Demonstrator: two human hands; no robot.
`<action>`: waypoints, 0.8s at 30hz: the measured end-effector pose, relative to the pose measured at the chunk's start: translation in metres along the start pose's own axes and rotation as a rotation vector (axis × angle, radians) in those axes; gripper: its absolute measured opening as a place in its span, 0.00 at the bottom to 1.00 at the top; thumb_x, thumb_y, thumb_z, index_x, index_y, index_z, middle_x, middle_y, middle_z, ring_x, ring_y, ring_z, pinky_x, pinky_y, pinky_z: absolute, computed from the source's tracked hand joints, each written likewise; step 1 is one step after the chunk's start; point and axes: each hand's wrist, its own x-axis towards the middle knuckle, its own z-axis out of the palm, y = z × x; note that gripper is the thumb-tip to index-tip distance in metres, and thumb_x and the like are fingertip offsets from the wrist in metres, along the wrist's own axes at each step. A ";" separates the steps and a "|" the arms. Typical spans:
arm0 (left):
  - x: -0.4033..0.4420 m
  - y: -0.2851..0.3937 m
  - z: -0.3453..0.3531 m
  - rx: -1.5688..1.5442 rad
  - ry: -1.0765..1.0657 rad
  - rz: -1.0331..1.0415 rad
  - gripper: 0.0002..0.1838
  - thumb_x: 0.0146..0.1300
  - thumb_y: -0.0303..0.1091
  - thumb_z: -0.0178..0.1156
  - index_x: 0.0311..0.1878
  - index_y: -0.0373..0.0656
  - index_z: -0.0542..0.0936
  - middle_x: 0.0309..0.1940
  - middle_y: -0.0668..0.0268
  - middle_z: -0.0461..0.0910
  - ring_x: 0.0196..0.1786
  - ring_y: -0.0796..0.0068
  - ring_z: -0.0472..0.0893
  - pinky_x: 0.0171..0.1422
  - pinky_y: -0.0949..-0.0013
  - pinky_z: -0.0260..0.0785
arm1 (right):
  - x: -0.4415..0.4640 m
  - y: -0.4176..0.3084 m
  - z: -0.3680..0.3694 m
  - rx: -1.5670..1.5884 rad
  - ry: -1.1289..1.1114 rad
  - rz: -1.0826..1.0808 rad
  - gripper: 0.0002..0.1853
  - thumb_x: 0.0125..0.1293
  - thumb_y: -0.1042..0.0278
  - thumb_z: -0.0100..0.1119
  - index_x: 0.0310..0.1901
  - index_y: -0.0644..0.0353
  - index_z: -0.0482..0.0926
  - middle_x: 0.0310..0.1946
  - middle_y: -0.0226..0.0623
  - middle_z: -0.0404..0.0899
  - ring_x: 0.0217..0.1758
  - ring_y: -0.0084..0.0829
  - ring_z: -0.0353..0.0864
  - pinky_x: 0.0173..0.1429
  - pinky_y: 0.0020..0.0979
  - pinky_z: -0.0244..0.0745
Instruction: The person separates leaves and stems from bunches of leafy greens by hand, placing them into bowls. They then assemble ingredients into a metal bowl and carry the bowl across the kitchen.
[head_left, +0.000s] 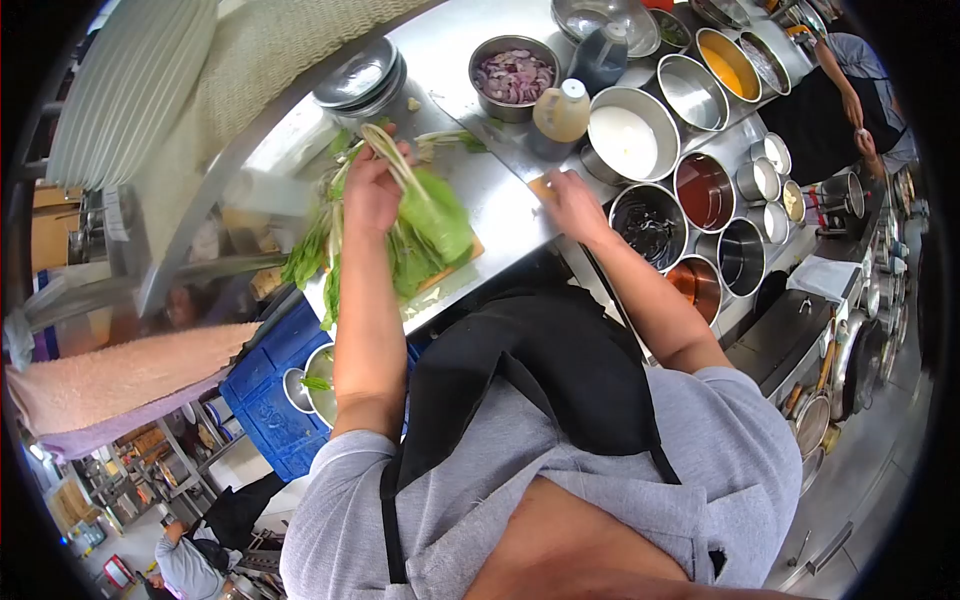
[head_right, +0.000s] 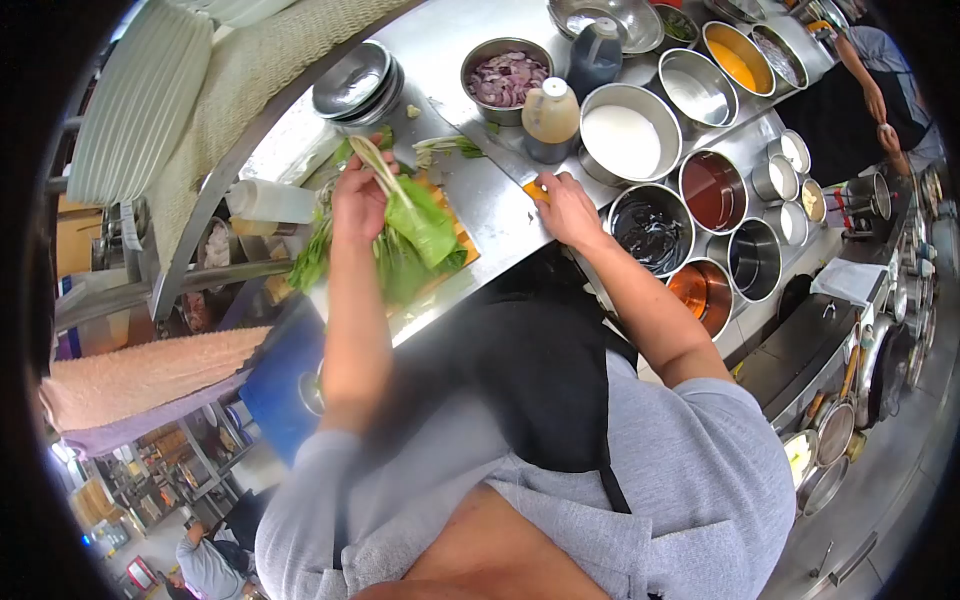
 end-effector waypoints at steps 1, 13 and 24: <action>-0.008 0.010 0.003 -0.178 -0.089 0.004 0.23 0.67 0.28 0.49 0.66 0.38 0.66 0.46 0.56 0.77 0.49 0.63 0.78 0.56 0.55 0.74 | 0.004 -0.006 0.003 -0.087 0.002 0.021 0.31 0.59 0.66 0.63 0.64 0.53 0.65 0.50 0.56 0.74 0.53 0.57 0.77 0.60 0.49 0.72; -0.041 0.021 0.005 0.176 -0.034 -0.152 0.16 0.76 0.34 0.43 0.56 0.36 0.75 0.34 0.64 0.79 0.32 0.74 0.77 0.41 0.71 0.72 | -0.031 -0.045 -0.003 -0.021 -0.134 0.182 0.26 0.68 0.59 0.52 0.65 0.55 0.61 0.39 0.62 0.81 0.48 0.62 0.79 0.54 0.52 0.72; -0.019 -0.043 0.016 1.355 -0.255 0.111 0.22 0.71 0.42 0.45 0.46 0.29 0.77 0.44 0.38 0.79 0.50 0.39 0.78 0.57 0.47 0.68 | -0.104 -0.104 -0.024 -0.070 -0.038 -0.086 0.18 0.72 0.63 0.46 0.60 0.61 0.66 0.39 0.57 0.81 0.45 0.58 0.79 0.50 0.53 0.72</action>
